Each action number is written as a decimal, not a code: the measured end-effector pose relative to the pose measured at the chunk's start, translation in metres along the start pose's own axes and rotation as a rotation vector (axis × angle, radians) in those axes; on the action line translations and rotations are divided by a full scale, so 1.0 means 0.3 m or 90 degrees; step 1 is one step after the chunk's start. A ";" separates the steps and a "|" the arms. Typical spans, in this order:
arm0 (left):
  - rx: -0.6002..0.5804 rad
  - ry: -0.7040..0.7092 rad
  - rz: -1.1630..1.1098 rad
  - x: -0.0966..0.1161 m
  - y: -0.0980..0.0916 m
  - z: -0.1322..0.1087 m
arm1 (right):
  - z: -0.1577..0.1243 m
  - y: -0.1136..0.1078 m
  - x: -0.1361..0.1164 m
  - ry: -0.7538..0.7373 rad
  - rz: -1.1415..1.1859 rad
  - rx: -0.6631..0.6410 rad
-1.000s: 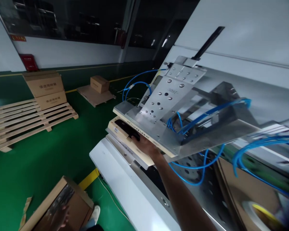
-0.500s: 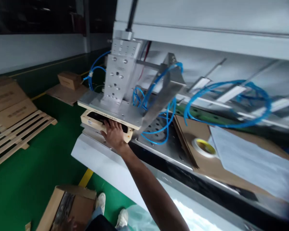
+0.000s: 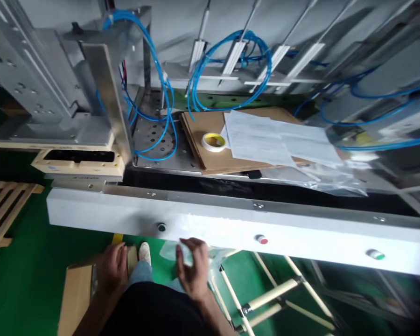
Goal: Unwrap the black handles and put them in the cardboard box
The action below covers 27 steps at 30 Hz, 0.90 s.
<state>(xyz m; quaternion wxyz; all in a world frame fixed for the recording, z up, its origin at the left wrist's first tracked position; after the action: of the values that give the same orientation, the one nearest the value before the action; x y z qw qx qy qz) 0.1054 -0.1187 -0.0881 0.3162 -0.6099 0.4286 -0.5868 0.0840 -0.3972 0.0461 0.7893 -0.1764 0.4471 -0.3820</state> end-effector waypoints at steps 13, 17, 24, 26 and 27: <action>0.327 0.174 0.169 0.379 0.060 -0.056 | -0.350 -0.854 1.070 0.550 -0.246 0.341; 0.328 0.138 0.160 0.377 0.054 -0.050 | -0.350 -0.947 1.200 0.569 -0.247 0.370; 0.353 0.054 0.217 0.438 0.053 -0.037 | -0.343 -0.951 1.291 0.580 -0.271 0.410; 0.353 0.034 0.244 0.450 0.049 -0.030 | -0.345 -0.957 1.324 0.571 -0.298 0.428; 0.352 0.026 0.249 0.452 0.044 -0.027 | -0.347 -0.960 1.337 0.565 -0.310 0.433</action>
<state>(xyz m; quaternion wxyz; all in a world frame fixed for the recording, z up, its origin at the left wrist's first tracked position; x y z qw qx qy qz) 0.0879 -0.2447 -0.0388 0.5677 -0.3956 0.3684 -0.6209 -0.0081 -0.8818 -0.0603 0.4296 0.1647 0.5331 -0.7100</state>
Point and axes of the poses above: each hand's wrist, its own z-axis towards the middle knuckle, its own y-axis out of the palm, x = y × z, the point moved 6 cm from there along z, towards the middle knuckle, and after that the axes turned 9 degrees about -x, right-handed, at the moved point
